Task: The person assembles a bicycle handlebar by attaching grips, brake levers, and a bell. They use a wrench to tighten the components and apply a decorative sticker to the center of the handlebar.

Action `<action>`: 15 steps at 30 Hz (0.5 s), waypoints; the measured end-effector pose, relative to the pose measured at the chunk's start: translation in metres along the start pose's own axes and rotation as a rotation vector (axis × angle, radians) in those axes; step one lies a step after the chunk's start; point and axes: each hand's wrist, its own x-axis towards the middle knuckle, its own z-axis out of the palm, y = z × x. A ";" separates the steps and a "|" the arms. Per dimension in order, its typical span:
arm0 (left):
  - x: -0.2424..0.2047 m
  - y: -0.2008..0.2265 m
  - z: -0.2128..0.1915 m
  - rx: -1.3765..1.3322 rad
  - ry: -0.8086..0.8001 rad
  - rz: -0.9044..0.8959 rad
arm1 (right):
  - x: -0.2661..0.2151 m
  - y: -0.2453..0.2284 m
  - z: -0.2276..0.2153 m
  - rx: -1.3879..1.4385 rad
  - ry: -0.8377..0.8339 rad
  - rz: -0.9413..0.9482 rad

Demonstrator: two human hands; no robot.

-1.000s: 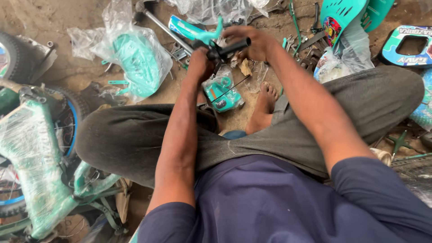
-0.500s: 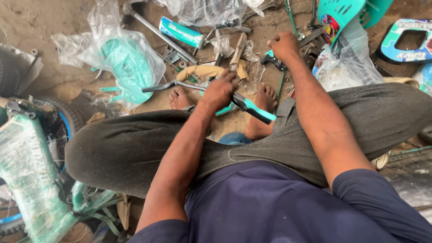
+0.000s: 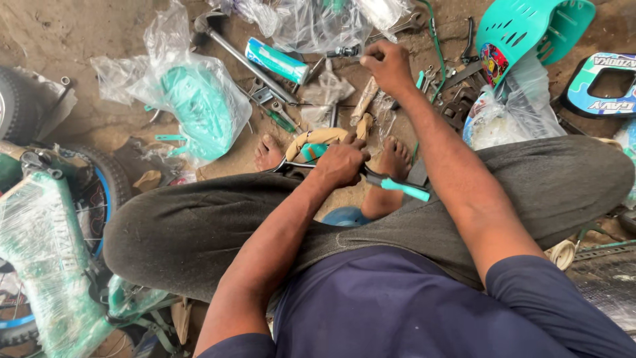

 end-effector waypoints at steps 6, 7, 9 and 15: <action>0.014 -0.032 -0.005 -0.358 -0.085 -0.243 | 0.017 -0.027 -0.006 -0.158 0.224 -0.208; 0.018 -0.041 -0.007 -0.349 0.053 -0.236 | 0.023 -0.030 -0.007 -0.155 0.210 -0.197; 0.024 -0.061 -0.009 -0.326 0.324 -0.218 | 0.030 -0.034 0.001 -0.149 0.180 -0.172; 0.041 -0.112 -0.004 -0.407 0.448 -0.494 | 0.018 -0.041 0.038 -0.685 -0.043 -0.569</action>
